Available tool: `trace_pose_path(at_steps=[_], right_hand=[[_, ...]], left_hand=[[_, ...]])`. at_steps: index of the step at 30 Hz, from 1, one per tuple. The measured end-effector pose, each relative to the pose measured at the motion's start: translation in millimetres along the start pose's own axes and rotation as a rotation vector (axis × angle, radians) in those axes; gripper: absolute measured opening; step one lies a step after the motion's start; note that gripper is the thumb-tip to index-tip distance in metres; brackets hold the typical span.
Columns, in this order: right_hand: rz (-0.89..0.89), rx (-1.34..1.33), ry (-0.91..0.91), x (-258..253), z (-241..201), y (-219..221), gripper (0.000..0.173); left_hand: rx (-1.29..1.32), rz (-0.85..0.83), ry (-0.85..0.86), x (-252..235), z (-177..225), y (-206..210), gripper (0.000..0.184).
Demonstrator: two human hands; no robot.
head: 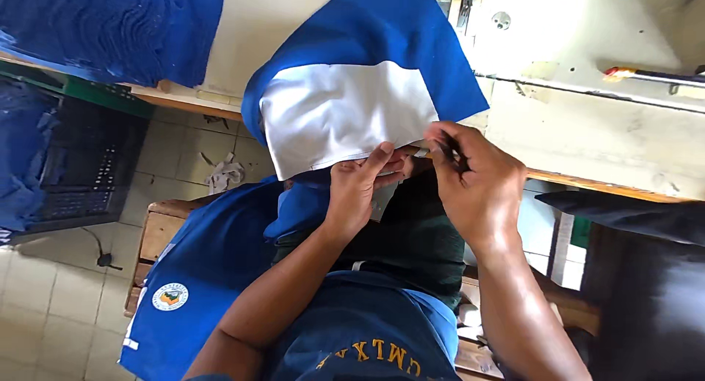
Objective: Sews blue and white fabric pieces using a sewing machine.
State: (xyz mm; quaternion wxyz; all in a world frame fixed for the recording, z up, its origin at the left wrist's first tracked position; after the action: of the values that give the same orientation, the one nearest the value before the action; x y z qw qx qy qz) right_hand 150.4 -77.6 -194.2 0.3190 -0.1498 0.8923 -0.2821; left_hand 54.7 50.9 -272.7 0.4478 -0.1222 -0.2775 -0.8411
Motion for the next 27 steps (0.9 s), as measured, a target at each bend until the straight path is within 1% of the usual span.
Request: trace_pose_path(at_steps=[1,2,3,4,7,9,10,12,16,20,27], right_hand=[[0.011,-0.093,0.067,6,2,-1,0.030],[-0.016,-0.192,0.145,16,5,2,0.037],[-0.064,-0.291,0.227,26,9,9,0.044],[-0.108,-0.395,0.323,36,13,21,0.046],[-0.236,-0.679,0.635,57,21,54,0.038],[-0.290,-0.819,0.802,61,21,69,0.040],[-0.299,-0.858,0.852,61,20,73,0.041],[-0.292,-0.890,0.879,58,18,77,0.042],[-0.256,-0.869,0.840,54,16,78,0.040],[-0.261,-0.817,0.832,54,17,78,0.040],[-0.252,-0.827,0.855,55,16,80,0.040]], left_hand=[[-0.013,-0.007,0.012,0,1,-2,0.018],[-0.024,-0.014,0.021,0,3,-4,0.019],[-0.031,-0.023,0.031,-1,3,-6,0.019],[-0.038,-0.026,0.038,-2,4,-8,0.019],[-0.028,-0.011,0.032,-4,4,-10,0.018],[-0.026,-0.008,0.045,-5,3,-11,0.018],[-0.032,-0.002,0.054,-5,3,-11,0.018],[-0.037,0.004,0.070,-6,3,-12,0.017],[-0.022,0.010,0.092,-7,3,-11,0.015],[-0.033,0.011,0.127,-6,4,-11,0.014],[-0.018,0.007,0.140,-7,2,-12,0.016]])
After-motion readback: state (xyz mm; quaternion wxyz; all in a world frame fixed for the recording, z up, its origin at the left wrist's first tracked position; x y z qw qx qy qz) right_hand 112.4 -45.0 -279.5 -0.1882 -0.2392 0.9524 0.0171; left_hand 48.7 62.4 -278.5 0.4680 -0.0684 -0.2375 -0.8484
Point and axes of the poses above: each hand's wrist, its own x-axis away from the middle knuckle, its own y-axis out of the palm, z = x × y, the point moved 6 cm from there along -x, towards the middle knuckle, and after that the axes turned 14 degrees about z, right-handed, at the moved point
